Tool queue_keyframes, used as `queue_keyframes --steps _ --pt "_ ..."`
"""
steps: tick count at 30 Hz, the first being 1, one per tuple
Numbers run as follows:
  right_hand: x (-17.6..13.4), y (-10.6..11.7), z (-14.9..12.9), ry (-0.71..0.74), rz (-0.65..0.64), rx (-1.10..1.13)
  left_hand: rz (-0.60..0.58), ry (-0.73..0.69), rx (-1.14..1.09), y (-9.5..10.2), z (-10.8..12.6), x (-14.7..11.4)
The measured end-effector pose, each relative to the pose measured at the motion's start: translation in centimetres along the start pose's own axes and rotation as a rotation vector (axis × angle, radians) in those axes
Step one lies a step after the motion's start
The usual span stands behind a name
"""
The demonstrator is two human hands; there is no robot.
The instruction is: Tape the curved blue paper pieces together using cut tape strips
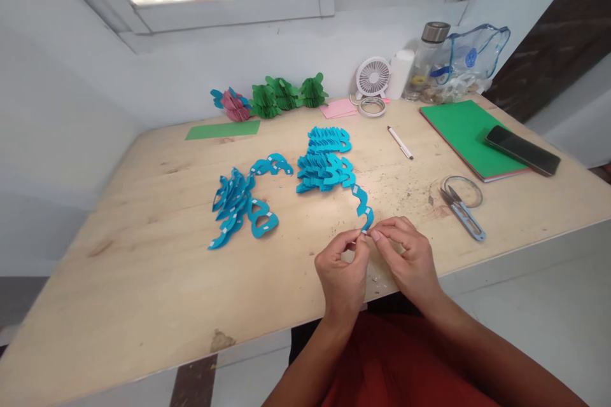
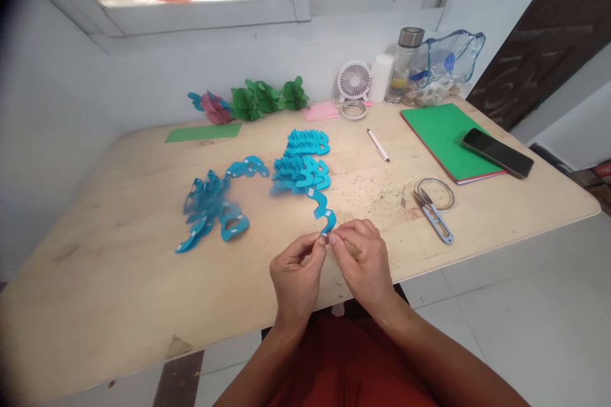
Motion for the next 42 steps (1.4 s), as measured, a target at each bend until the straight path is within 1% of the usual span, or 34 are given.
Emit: queue_keyframes --steps 4,8,10,12,14,16,18,21,26,28,31,35,37,39,42 --pt "0.0 0.1 0.1 0.030 -0.015 -0.092 0.004 0.023 0.012 -0.1 -0.3 0.1" --pt "0.2 0.8 0.1 0.047 0.049 -0.107 -0.023 0.140 -0.122 -0.2 -0.8 0.3" --pt "0.4 1.1 0.4 -0.015 0.065 -0.023 -0.053 0.222 -0.224 -0.4 -0.9 0.4" --pt "0.4 1.0 1.0 -0.152 0.058 0.130 -0.085 0.279 -0.302 -0.7 -0.8 0.3" --pt "0.4 0.5 1.5 -0.316 0.027 0.304 -0.114 0.286 -0.331 -0.8 -0.6 0.1" --pt "0.2 -0.1 1.8 -0.421 0.005 0.440 -0.134 0.269 -0.323 -0.9 -0.3 0.0" --pt "0.1 -0.5 1.7 -0.449 0.029 0.524 -0.145 0.259 -0.312 -0.9 -0.2 -0.2" --pt "0.0 -0.7 1.6 -0.431 0.102 0.573 -0.159 0.263 -0.323 -0.9 -0.1 -0.4" --pt "-0.3 -0.8 1.6 -0.411 0.077 0.557 -0.187 0.257 -0.351 -0.8 -0.2 -0.5" --pt "-0.3 -0.7 1.4 -0.375 0.062 0.490 -0.206 0.252 -0.348 -0.7 -0.4 -0.5" --pt "-0.2 -0.5 0.7 -0.244 0.028 0.322 -0.211 0.274 -0.356 -0.3 -0.9 -0.4" --pt "-0.2 -0.3 0.0 -0.022 0.023 0.082 -0.120 0.262 -0.378 0.9 -1.1 0.3" --pt "-0.3 -0.4 -0.3 0.080 0.027 -0.008 -0.102 0.245 -0.380 1.2 -0.9 0.8" --pt "-0.4 -0.5 -0.5 0.163 0.016 -0.077 -0.119 0.256 -0.396 1.2 -0.7 1.2" --pt "-0.6 -0.7 -0.9 0.248 0.007 -0.161 -0.164 0.295 -0.427 0.7 -0.4 1.6"
Point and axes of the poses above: each hand's wrist, its own x-axis towards the middle knuckle, its own y-axis out of the back of the hand, z = x × y, the point moved 4 cm from there along x, towards the middle knuckle, and after that the axes turned 14 degrees about x, right-handed, at the moved point
